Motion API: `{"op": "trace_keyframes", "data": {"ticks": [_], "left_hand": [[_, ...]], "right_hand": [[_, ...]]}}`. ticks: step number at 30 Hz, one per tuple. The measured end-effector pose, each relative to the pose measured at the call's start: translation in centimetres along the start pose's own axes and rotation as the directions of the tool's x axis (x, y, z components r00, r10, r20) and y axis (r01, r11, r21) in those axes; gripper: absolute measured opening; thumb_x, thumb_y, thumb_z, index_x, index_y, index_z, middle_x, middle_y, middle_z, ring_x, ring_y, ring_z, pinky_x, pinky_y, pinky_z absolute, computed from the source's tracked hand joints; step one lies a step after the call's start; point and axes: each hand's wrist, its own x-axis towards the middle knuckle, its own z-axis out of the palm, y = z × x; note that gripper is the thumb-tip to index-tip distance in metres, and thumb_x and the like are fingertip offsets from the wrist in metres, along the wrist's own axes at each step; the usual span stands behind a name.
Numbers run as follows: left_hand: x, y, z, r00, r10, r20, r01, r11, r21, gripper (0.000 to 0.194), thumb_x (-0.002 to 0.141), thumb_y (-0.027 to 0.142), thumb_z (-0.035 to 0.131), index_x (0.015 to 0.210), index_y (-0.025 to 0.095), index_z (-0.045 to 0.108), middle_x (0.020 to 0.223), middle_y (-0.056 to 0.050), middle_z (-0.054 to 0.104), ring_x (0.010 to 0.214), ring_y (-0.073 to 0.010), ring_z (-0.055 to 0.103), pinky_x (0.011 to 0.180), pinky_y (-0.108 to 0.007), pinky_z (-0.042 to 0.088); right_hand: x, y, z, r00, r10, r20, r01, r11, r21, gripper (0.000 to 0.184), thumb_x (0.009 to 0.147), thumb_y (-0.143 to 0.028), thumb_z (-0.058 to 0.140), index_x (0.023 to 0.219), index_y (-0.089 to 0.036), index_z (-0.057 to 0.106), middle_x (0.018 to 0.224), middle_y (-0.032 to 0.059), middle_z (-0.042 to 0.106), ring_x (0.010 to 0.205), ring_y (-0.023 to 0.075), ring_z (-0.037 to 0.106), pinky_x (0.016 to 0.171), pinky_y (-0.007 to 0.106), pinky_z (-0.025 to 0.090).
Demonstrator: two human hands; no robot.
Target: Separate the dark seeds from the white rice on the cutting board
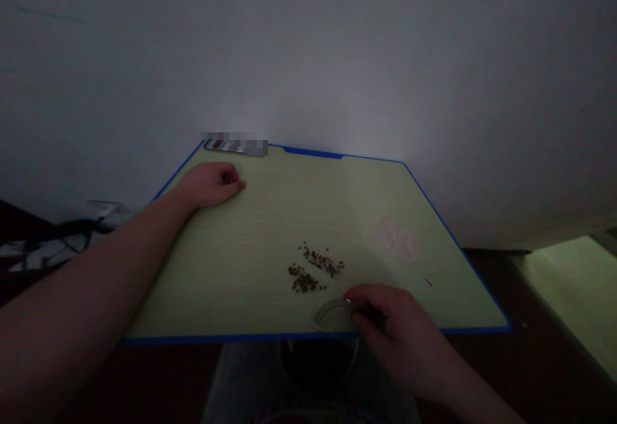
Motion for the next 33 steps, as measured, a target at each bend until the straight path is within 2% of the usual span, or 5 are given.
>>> {"op": "trace_keyframes", "data": {"ticks": [7, 12, 15, 26, 33], "left_hand": [[-0.1, -0.2, 0.0, 0.999, 0.041, -0.007, -0.041, 0.999, -0.033, 0.038, 0.080, 0.054, 0.049, 0.083, 0.017, 0.059, 0.078, -0.005, 0.063, 0.069, -0.0169, 0.053, 0.061, -0.029, 0.034], [-0.1, -0.2, 0.0, 0.999, 0.044, -0.009, -0.045, 0.998, -0.034, 0.038, 0.081, 0.055, 0.049, 0.082, 0.018, 0.059, 0.076, -0.005, 0.063, 0.069, -0.0168, 0.052, 0.061, -0.030, 0.033], [-0.1, -0.2, 0.0, 0.999, 0.042, -0.005, -0.042, 0.998, -0.047, 0.039, 0.081, 0.055, 0.049, 0.083, 0.018, 0.059, 0.077, -0.005, 0.063, 0.069, -0.0175, 0.053, 0.061, -0.030, 0.034], [0.0, -0.4, 0.1, 1.000, 0.022, 0.000, -0.022, 0.999, -0.045, 0.044, 0.078, 0.058, 0.046, 0.086, 0.019, 0.063, 0.078, -0.007, 0.066, 0.072, -0.0221, 0.058, 0.063, -0.032, 0.037], [-0.1, -0.1, -0.1, 1.000, 0.018, 0.007, -0.018, 0.999, -0.027, 0.042, 0.077, 0.058, 0.045, 0.083, 0.020, 0.062, 0.078, -0.006, 0.066, 0.074, -0.0222, 0.060, 0.063, -0.031, 0.038]], "right_hand": [[-1.2, 0.8, 0.0, 0.986, 0.007, -0.165, 0.002, 0.999, 0.051, 0.023, 0.087, -0.023, 0.052, 0.100, -0.022, 0.071, 0.092, 0.0057, 0.075, 0.081, 0.0199, 0.071, 0.071, 0.032, 0.058], [-1.1, 2.9, -2.2, 0.889, 0.065, -0.453, -0.075, 0.997, -0.005, 0.022, 0.083, -0.033, 0.058, 0.094, -0.020, 0.072, 0.087, 0.0072, 0.077, 0.073, 0.0211, 0.072, 0.065, 0.033, 0.058], [-0.6, 3.8, -3.2, 0.846, 0.091, -0.525, -0.105, 0.994, 0.003, 0.025, 0.080, -0.035, 0.060, 0.094, -0.018, 0.072, 0.082, 0.0077, 0.077, 0.069, 0.0219, 0.071, 0.062, 0.033, 0.058], [4.0, 2.2, -2.2, 0.928, -0.009, -0.373, -0.024, 0.996, -0.085, 0.030, 0.082, -0.025, 0.052, 0.102, -0.015, 0.072, 0.081, 0.0073, 0.075, 0.069, 0.0199, 0.070, 0.062, 0.033, 0.055], [4.4, -0.2, -1.3, 0.970, -0.072, -0.230, 0.071, 0.997, -0.011, 0.029, 0.083, -0.019, 0.053, 0.106, -0.017, 0.071, 0.083, 0.0055, 0.076, 0.072, 0.0180, 0.070, 0.061, 0.029, 0.053]]}}
